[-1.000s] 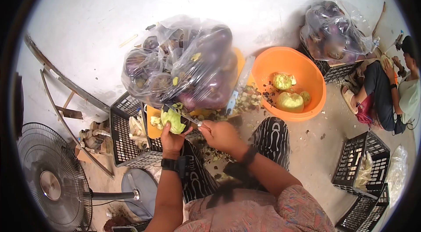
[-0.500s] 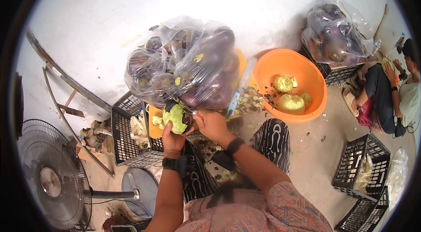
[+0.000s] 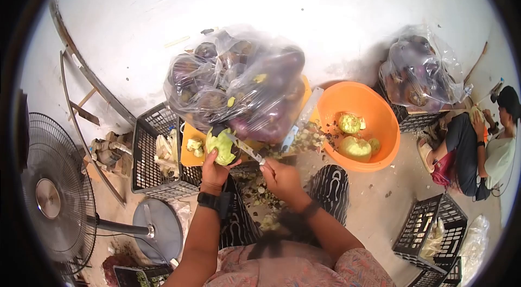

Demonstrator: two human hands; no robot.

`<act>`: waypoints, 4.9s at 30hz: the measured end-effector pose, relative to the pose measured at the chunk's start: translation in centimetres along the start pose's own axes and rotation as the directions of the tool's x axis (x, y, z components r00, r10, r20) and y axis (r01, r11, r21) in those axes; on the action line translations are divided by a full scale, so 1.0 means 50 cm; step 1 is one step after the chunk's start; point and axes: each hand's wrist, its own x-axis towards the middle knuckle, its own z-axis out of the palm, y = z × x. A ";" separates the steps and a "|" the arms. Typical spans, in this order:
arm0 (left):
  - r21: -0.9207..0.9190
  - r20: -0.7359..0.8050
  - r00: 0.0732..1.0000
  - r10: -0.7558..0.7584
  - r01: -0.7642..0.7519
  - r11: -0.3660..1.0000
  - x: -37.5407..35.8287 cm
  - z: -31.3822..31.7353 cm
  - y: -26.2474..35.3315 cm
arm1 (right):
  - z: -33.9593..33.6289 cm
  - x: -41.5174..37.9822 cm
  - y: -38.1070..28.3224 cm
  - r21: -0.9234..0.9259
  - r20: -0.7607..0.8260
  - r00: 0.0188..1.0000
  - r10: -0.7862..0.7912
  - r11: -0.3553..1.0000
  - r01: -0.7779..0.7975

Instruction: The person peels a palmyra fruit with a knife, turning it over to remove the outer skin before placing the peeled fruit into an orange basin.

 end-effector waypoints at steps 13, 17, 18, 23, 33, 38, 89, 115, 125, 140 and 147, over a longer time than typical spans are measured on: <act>-0.103 0.017 0.999 -0.027 0.029 0.994 0.000 0.008 0.007 | 0.007 -0.009 0.048 -0.002 0.030 0.987 0.157 0.988 -0.157; -0.015 -0.049 0.997 0.061 -0.062 0.998 -0.005 0.031 0.008 | -0.002 -0.011 0.001 0.050 0.027 0.999 0.042 0.998 -0.043; 0.003 -0.037 0.990 0.138 -0.138 0.990 0.002 0.033 0.001 | -0.002 -0.010 -0.008 0.045 0.038 0.999 0.037 0.998 -0.038; -0.011 -0.085 0.975 0.206 -0.208 0.978 0.002 0.036 -0.007 | -0.005 0.002 -0.015 -0.269 0.035 0.965 -0.260 0.927 0.260; -0.025 -0.070 0.981 0.181 -0.183 0.983 0.006 0.036 0.006 | -0.005 0.052 -0.014 -0.315 0.041 0.946 -0.323 0.894 0.319; -0.019 -0.069 0.982 0.175 -0.176 0.984 0.007 0.034 0.007 | -0.016 0.057 -0.022 -0.320 0.077 0.945 -0.318 0.890 0.325; -0.043 -0.134 0.984 0.117 -0.124 0.991 0.002 0.031 0.004 | 0.019 0.152 -0.084 -0.371 0.200 0.943 -0.264 0.871 0.323; -0.016 -0.037 0.986 0.165 -0.166 0.986 0.005 0.040 0.005 | -0.053 0.059 -0.037 -0.296 0.046 0.958 -0.282 0.912 0.283; 0.055 -0.043 0.980 0.196 -0.194 0.979 0.001 0.046 0.008 | -0.043 0.067 -0.052 -0.403 0.132 0.929 -0.345 0.838 0.368; 0.038 -0.023 0.983 0.181 -0.180 0.983 0.003 0.043 0.006 | -0.048 0.090 -0.081 -0.504 0.202 0.931 -0.303 0.783 0.365; 0.005 -0.084 0.983 0.161 -0.162 0.987 0.000 0.042 0.003 | -0.026 0.106 -0.087 -0.546 0.211 0.932 -0.294 0.756 0.361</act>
